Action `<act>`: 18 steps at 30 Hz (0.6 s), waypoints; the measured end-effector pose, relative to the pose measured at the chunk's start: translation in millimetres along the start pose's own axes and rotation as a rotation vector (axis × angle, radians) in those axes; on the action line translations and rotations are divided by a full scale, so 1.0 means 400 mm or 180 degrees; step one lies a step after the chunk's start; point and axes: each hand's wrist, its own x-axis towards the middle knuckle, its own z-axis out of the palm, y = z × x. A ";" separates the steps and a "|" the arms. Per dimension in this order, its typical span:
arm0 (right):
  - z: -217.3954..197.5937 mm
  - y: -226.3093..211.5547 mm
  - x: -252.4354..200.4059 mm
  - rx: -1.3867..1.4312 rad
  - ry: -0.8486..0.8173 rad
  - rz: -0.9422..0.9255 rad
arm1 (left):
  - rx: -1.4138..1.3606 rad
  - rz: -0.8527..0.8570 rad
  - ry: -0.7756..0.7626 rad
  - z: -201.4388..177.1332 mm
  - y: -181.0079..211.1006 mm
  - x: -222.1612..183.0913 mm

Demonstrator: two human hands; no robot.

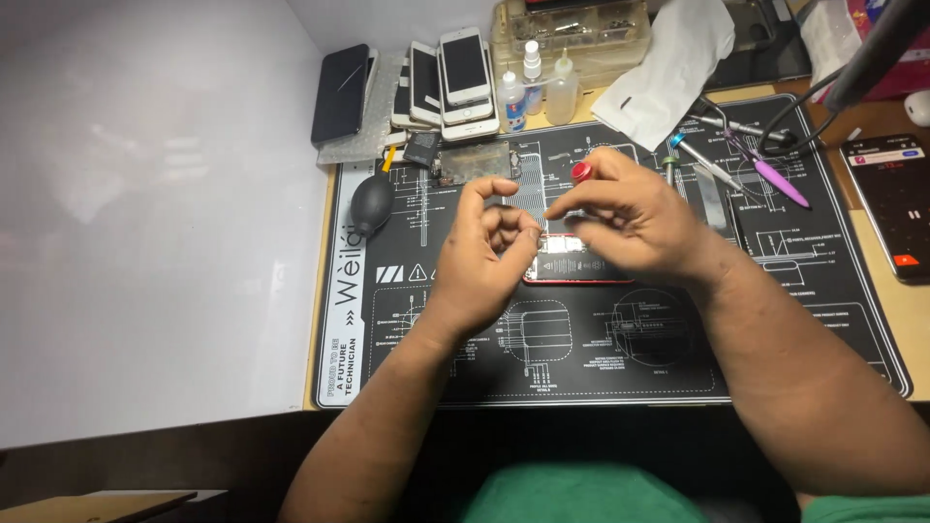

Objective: Repairing a mobile phone by removing or installing internal screws using a precision screwdriver

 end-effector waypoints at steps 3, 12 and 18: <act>0.013 -0.015 -0.007 0.0521 -0.0159 0.0056 | -0.1481 -0.0828 0.0216 0.019 -0.059 -0.003; 0.016 -0.010 -0.006 0.0630 -0.0164 0.0238 | -0.3042 -0.1518 0.0413 0.051 -0.012 -0.042; 0.021 -0.022 -0.002 0.0795 -0.0326 0.0231 | -0.3249 -0.1571 0.0380 0.046 -0.036 -0.055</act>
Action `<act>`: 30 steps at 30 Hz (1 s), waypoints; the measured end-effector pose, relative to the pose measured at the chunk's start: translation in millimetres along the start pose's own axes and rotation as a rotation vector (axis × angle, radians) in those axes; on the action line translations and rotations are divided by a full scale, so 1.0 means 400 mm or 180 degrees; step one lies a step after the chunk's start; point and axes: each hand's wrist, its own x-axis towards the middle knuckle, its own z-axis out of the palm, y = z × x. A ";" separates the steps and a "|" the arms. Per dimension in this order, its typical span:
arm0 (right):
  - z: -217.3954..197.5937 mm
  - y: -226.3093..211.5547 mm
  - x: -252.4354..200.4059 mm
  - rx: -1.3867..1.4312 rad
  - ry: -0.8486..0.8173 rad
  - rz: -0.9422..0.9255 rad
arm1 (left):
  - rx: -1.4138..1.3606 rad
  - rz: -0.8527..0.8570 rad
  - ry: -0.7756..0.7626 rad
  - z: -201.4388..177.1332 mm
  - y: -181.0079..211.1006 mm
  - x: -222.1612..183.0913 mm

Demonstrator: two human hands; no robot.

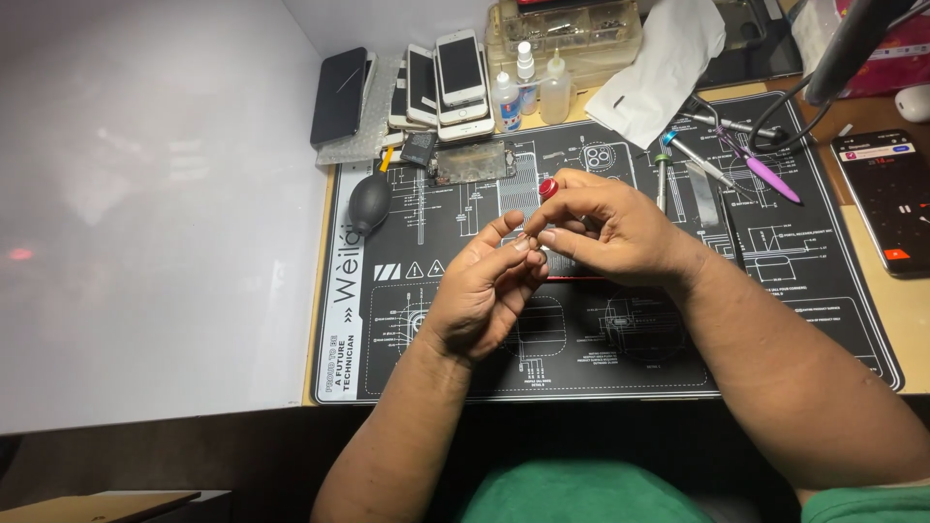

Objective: Repairing a mobile phone by removing or installing internal screws using a precision screwdriver

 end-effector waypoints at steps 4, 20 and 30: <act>0.005 0.013 0.000 0.0021 -0.0020 -0.0010 | -0.0012 -0.0067 -0.0032 -0.017 -0.009 0.002; 0.078 0.121 -0.008 -0.1503 -0.0135 0.1510 | 0.5404 0.2182 0.0945 -0.041 0.079 -0.076; 0.116 0.100 0.003 -0.1935 -0.0245 0.1724 | 0.6702 0.2415 0.0834 -0.066 -0.008 -0.079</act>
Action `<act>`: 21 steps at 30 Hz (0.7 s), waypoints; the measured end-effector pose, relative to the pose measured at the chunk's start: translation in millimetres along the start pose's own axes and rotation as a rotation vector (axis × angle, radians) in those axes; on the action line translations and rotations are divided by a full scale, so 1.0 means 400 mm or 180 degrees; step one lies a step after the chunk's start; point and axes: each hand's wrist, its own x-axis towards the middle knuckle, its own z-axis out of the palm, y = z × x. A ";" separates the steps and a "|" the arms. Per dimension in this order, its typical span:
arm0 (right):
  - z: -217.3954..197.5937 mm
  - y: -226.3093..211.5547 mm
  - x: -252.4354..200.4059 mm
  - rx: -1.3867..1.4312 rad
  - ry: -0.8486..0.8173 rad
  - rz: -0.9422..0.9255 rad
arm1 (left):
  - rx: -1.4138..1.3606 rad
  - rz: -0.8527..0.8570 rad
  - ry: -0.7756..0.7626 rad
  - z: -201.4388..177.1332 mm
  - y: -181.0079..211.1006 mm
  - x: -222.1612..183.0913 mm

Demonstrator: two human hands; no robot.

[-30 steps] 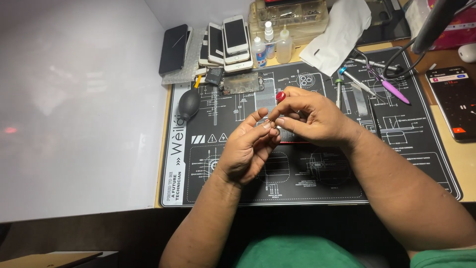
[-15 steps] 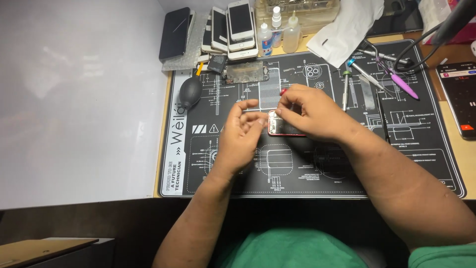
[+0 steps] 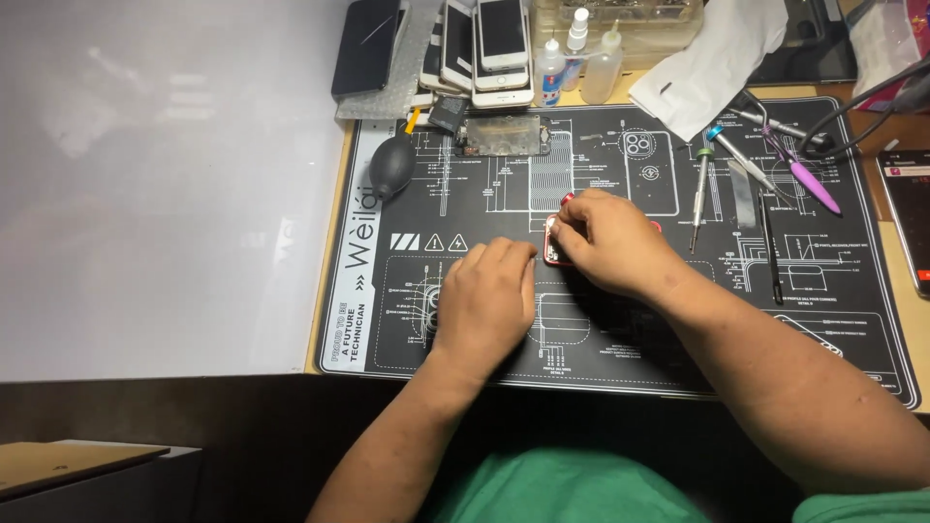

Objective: Repairing a mobile phone by removing or installing internal screws using a precision screwdriver

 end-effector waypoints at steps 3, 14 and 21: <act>0.010 0.004 0.003 -0.0112 0.0091 -0.0047 | -0.0184 0.0007 -0.0043 -0.012 0.002 0.009; 0.038 0.030 0.009 -0.0090 0.0288 -0.0075 | -0.0272 0.0015 -0.0144 -0.024 0.002 0.013; 0.031 0.014 -0.003 -0.0032 0.0473 -0.0136 | -0.0506 -0.0065 -0.0242 -0.021 -0.013 0.010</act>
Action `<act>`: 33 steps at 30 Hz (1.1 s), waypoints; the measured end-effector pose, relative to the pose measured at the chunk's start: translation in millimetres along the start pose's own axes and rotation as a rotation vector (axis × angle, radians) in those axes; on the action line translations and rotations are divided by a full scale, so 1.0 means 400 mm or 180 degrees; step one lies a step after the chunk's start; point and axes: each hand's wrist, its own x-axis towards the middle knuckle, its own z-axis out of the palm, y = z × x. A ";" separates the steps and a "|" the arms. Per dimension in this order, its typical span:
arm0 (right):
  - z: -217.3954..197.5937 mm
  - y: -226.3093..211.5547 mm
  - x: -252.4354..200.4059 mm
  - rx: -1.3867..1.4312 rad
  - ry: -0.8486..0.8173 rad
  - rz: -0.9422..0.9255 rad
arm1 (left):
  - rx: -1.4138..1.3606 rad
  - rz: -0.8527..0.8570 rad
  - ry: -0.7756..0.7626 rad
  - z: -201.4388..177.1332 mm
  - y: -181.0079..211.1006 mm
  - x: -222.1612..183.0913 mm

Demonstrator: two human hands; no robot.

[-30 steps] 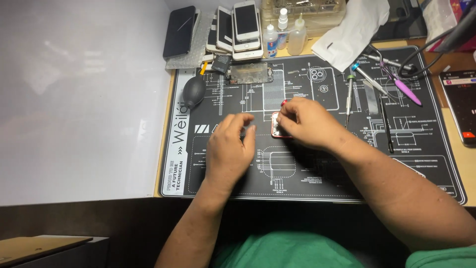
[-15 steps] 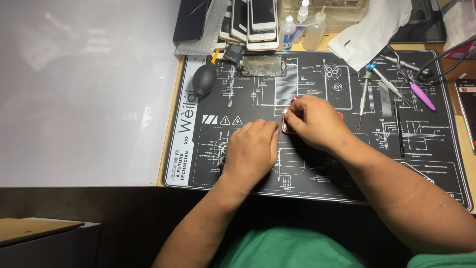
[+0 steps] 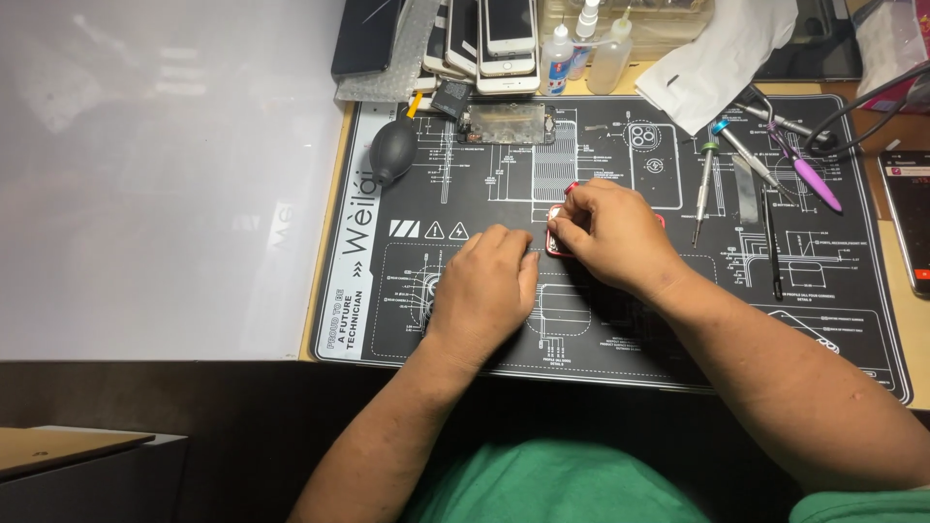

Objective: Repairing a mobile phone by removing or installing internal screws using a precision screwdriver

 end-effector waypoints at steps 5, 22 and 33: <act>-0.014 0.020 0.003 0.0072 0.0028 0.0021 | -0.0063 -0.0054 -0.0095 -0.012 -0.013 0.000; -0.228 0.068 0.008 0.0846 0.0417 0.0078 | 0.0035 0.0218 -0.0213 0.007 0.027 0.075; -0.394 0.189 -0.020 -0.0955 -0.0946 0.1675 | -0.0613 0.0229 -0.0378 -0.058 -0.076 0.286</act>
